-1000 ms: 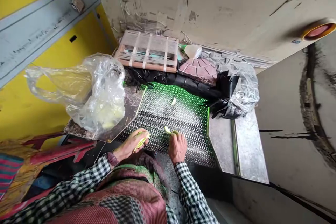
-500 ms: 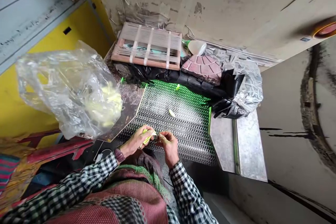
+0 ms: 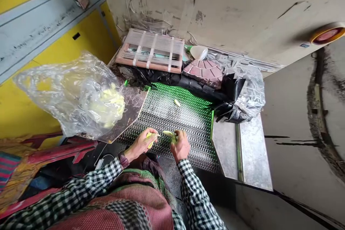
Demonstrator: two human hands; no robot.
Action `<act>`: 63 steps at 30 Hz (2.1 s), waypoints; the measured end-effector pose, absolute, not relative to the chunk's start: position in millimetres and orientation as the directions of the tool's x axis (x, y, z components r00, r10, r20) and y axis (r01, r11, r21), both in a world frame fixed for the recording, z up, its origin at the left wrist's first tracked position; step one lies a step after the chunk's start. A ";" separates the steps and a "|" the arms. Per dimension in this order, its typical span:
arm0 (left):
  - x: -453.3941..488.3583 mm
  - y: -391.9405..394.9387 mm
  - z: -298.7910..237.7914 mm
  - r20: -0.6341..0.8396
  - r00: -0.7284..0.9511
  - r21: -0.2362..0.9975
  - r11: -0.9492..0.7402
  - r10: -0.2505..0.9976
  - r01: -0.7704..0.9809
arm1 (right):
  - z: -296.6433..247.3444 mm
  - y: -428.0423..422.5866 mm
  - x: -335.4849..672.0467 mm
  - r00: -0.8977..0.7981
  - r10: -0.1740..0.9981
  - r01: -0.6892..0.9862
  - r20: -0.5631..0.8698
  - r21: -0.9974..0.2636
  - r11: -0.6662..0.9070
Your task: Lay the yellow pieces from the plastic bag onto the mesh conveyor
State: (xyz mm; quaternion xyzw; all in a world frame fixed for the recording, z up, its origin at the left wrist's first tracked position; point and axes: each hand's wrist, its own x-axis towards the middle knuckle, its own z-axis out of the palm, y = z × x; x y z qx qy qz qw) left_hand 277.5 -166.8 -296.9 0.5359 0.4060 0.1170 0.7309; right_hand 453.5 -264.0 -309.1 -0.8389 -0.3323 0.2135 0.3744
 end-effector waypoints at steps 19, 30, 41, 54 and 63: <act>294.8 -185.5 -303.6 -0.591 0.502 0.769 0.629 0.631 0.115 | -297.9 -271.7 456.0 0.490 0.865 0.585 -0.110 -0.694 -0.419; 313.3 -187.9 -306.1 -0.572 0.442 0.811 0.557 0.691 0.179 | -306.7 -274.3 417.5 0.389 0.847 0.041 -0.363 -0.911 -0.409; 276.5 -178.7 -302.2 -0.637 0.417 0.721 0.693 0.649 0.022 | -345.4 -168.1 542.7 0.386 0.909 0.865 0.158 -0.403 -0.297; 282.0 -167.9 -289.1 -0.624 0.455 0.693 0.719 0.635 -0.053 | -332.4 -198.6 505.5 0.463 0.884 0.790 0.065 -0.482 -0.379; 307.1 -172.5 -298.4 -0.528 0.384 0.815 0.579 0.757 -0.023 | -296.8 -235.1 420.5 0.184 0.856 -0.266 -0.484 -0.863 -0.430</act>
